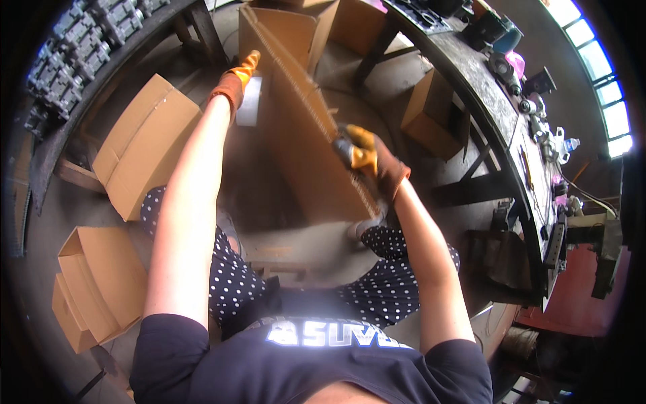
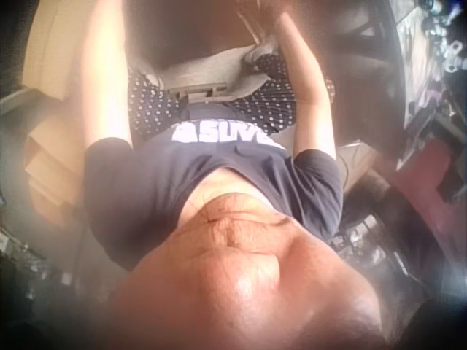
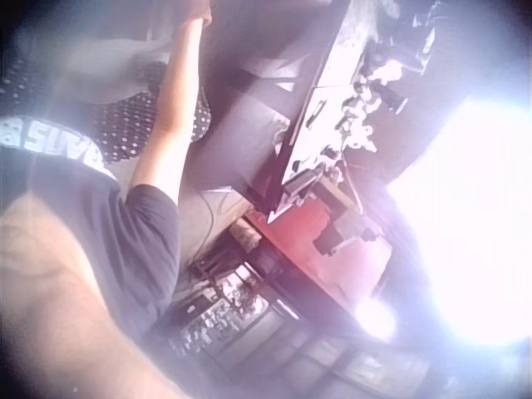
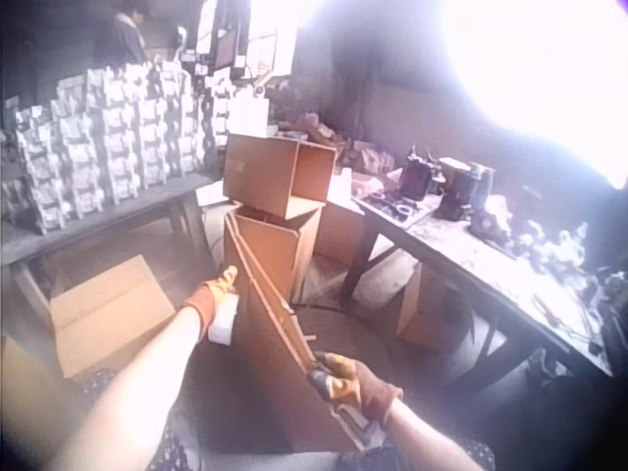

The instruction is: The person folds several cardboard boxes and secures them with tape using a tape dispenser while sitting on the floor, then walks over to move a metal cage.

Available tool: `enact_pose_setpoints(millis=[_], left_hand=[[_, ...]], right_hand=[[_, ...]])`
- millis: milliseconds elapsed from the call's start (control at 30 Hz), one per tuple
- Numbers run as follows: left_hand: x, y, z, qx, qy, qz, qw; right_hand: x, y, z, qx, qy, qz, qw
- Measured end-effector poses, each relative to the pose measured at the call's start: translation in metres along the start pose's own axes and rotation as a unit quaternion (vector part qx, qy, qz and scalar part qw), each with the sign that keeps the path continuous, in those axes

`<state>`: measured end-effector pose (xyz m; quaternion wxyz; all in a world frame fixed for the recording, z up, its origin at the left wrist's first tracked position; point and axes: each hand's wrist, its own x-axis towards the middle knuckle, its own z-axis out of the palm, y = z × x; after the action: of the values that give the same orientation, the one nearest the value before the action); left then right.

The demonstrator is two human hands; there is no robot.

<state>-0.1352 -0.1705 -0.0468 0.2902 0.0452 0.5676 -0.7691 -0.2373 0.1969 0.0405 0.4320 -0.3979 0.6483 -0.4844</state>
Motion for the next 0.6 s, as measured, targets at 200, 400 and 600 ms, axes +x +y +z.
enact_pose_setpoints(millis=[200, 400, 600], left_hand=[[-0.006, -0.087, 0.026, -0.927, -0.226, -0.262, 0.147], [0.001, 0.006, 0.085, -0.948, -0.129, -0.279, 0.088], [-0.069, -0.060, 0.071, -0.869, -0.098, -0.175, 0.453]], right_hand=[[-0.012, 0.008, 0.036, -0.007, 0.007, 0.025, 1.000], [-0.017, -0.036, 0.046, -0.342, 0.153, 0.044, 0.926], [-0.022, -0.018, 0.004, -0.389, 0.200, 0.048, 0.898]])
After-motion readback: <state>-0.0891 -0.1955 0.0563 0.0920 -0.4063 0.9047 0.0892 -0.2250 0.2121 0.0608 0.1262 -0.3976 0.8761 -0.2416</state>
